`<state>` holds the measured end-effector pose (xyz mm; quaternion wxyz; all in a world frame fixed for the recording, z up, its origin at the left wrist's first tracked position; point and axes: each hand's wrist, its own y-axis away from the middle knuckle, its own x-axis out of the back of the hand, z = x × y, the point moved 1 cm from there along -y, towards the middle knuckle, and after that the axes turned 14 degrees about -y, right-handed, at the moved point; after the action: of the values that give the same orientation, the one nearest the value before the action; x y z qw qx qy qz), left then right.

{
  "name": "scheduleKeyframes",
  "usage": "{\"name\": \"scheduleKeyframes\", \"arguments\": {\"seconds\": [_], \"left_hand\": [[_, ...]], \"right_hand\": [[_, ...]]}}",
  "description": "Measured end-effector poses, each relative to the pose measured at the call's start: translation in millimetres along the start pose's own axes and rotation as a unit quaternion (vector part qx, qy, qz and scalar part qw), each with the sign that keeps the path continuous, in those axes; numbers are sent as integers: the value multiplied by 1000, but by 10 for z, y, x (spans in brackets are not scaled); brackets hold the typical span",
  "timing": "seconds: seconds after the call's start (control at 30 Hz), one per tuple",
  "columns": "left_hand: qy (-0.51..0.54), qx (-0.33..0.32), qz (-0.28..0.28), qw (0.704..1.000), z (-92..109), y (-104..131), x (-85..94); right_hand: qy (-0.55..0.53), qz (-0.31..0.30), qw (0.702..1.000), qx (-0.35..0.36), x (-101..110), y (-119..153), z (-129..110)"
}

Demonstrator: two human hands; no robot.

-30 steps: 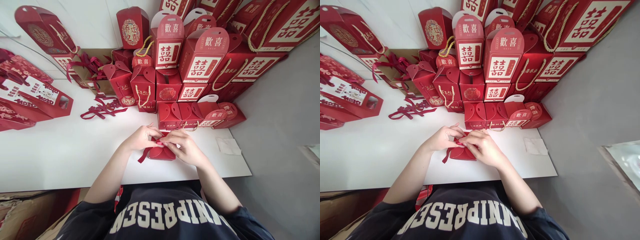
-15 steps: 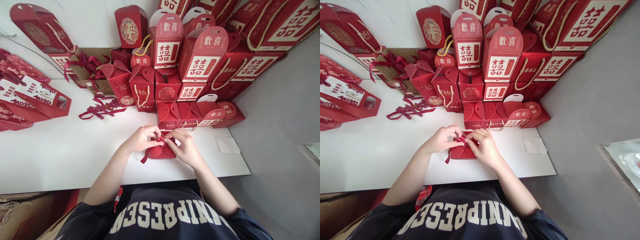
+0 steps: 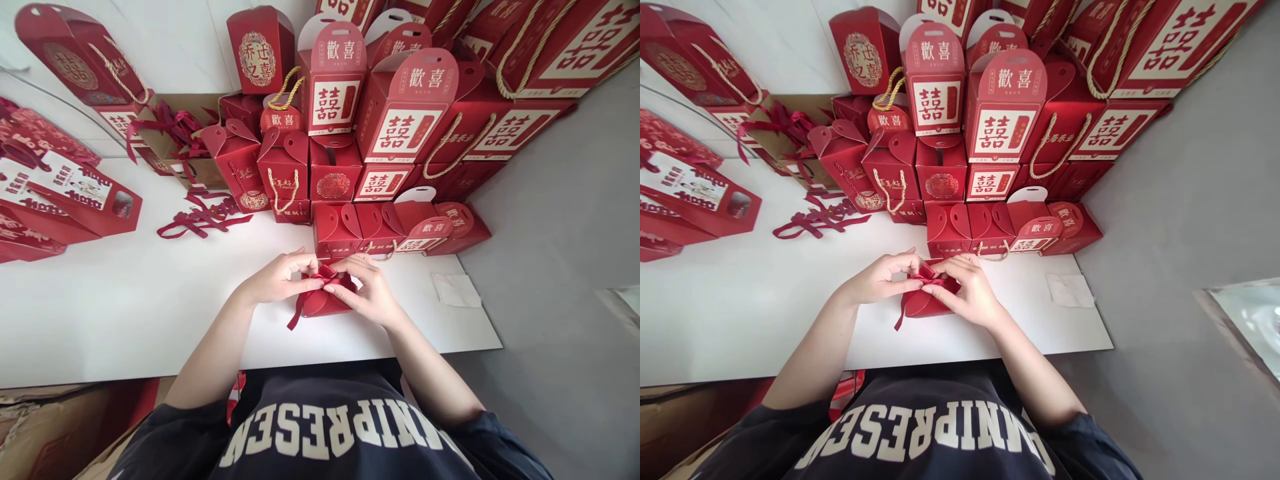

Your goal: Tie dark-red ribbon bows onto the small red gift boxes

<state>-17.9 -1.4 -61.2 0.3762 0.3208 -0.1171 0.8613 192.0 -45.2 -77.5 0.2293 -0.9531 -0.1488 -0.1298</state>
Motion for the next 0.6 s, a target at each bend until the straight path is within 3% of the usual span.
{"name": "scheduleKeyframes", "arguments": {"seconds": [0.23,0.43,0.6], "left_hand": [[-48,-26,24,998,49,1,9],[-15,1,31,999,43,-6,-2],[9,19,56,998,59,-25,-24]], "right_hand": [[-16,29,999,-30,-8,-65,-11],[-22,-19,999,19,84,-30,83],[-27,-19,998,58,111,7,121]]}}
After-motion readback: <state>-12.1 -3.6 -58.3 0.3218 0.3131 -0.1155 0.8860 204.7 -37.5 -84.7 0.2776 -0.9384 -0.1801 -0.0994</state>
